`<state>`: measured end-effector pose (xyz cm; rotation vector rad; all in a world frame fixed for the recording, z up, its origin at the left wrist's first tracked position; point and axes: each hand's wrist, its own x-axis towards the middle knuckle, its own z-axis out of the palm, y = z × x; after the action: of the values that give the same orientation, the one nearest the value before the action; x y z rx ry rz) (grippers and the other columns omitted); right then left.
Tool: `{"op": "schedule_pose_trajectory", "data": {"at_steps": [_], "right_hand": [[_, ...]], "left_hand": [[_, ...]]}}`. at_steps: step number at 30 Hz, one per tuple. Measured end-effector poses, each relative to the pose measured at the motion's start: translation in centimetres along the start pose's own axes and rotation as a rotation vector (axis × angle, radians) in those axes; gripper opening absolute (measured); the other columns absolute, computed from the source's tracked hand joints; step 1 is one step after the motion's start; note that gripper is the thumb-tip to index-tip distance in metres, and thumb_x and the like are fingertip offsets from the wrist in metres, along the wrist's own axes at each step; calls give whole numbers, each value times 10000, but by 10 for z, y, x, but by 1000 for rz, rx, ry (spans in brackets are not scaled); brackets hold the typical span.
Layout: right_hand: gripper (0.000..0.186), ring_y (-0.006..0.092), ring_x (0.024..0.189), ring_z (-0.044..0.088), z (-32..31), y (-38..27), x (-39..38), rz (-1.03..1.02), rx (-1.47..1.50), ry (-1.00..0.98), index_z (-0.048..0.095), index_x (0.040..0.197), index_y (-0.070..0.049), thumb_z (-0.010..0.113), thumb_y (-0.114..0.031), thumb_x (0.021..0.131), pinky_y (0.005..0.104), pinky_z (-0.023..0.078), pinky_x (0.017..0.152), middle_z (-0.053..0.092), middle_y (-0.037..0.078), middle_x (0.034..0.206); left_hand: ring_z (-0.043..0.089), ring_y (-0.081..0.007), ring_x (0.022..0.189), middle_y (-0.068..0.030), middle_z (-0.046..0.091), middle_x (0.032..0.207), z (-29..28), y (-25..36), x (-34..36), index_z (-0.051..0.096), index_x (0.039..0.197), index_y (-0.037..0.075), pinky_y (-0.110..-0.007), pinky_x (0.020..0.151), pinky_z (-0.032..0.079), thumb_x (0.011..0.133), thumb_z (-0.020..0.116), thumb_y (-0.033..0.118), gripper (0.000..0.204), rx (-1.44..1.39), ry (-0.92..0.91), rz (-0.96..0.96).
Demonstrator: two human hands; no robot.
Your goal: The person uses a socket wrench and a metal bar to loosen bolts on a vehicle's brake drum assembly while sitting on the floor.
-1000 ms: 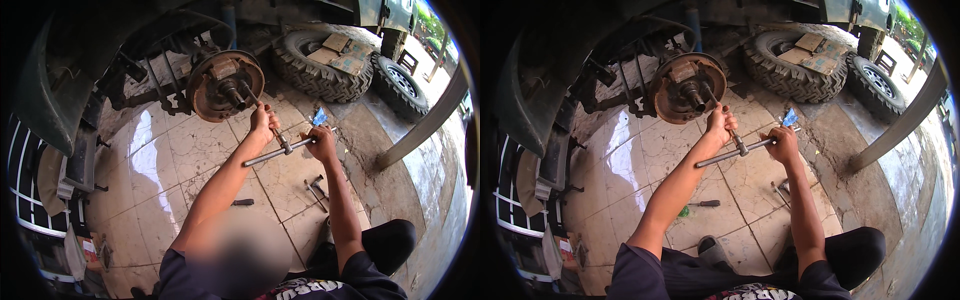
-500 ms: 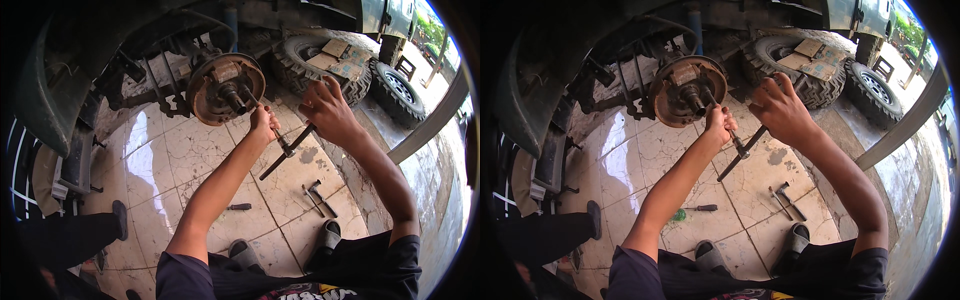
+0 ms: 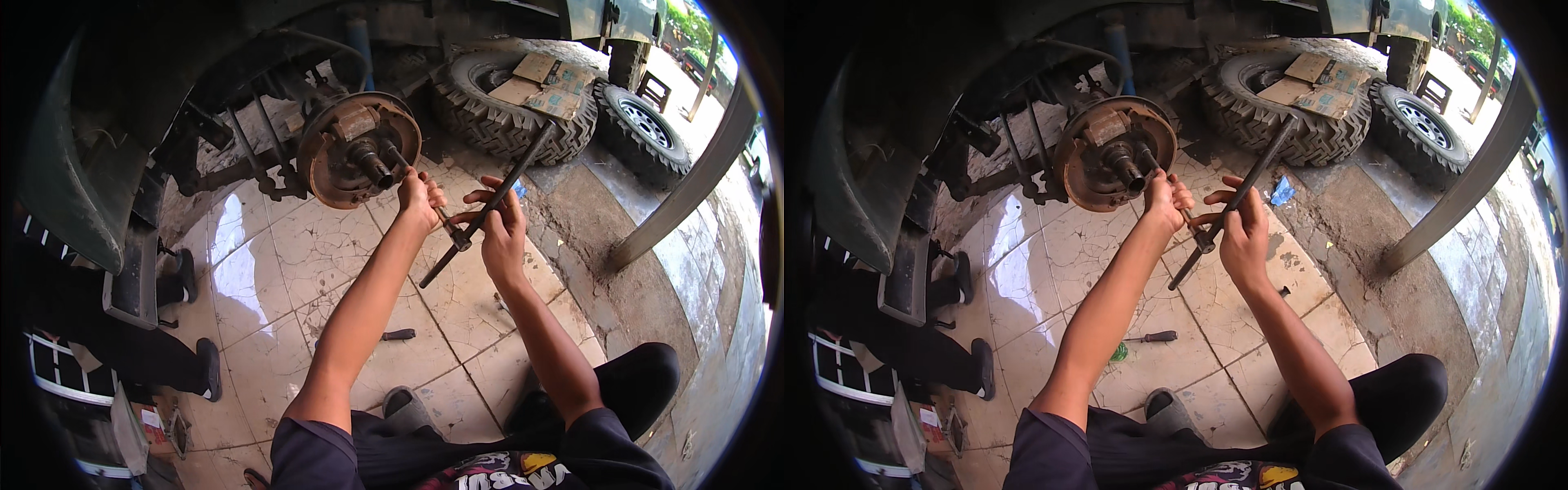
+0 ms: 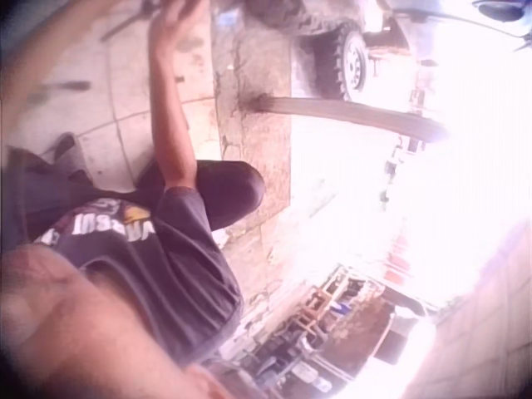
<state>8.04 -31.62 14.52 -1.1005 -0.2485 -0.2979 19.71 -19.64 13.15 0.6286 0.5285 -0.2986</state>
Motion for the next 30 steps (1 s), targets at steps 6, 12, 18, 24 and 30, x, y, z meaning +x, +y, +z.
{"op": "schedule_pose_trajectory", "data": {"at_steps": [6,12,18,24,30], "right_hand": [[646,181,1016,589,5,26,-17,161,-199,-162,209,1415,-86,593,-141,899,279,513,744,473,128,1262],[469,95,499,514,14,30,-22,203,-106,-87,336,1344,-52,544,-131,931,250,421,421,597,70,750],[334,55,461,456,11,31,-20,173,-309,27,474,1180,-29,592,-186,909,242,363,401,482,-16,574],[311,233,639,593,-11,41,-18,-353,-1019,-331,553,1124,-92,600,-48,820,346,449,553,582,104,749],[468,254,792,562,-27,31,-16,-294,-1390,-514,550,1199,-198,610,-57,757,358,405,745,534,84,782]], "left_hand": [[202,-97,374,29,277,486,-4,4,8,412,765,117,-249,386,233,961,306,506,448,-77,-147,-111],[393,-159,518,-8,417,587,-9,14,8,457,819,62,-336,604,406,993,216,403,452,87,-250,-108],[568,-191,753,-55,611,805,-14,22,2,508,941,79,-367,733,455,957,360,421,373,513,-206,-50],[589,-245,846,-104,546,934,-13,34,-3,314,1231,109,-459,691,496,950,428,394,416,421,-149,0],[579,-302,1006,-180,520,1121,-25,33,-25,366,1125,44,-526,800,516,941,465,342,364,579,-265,-10]]}}
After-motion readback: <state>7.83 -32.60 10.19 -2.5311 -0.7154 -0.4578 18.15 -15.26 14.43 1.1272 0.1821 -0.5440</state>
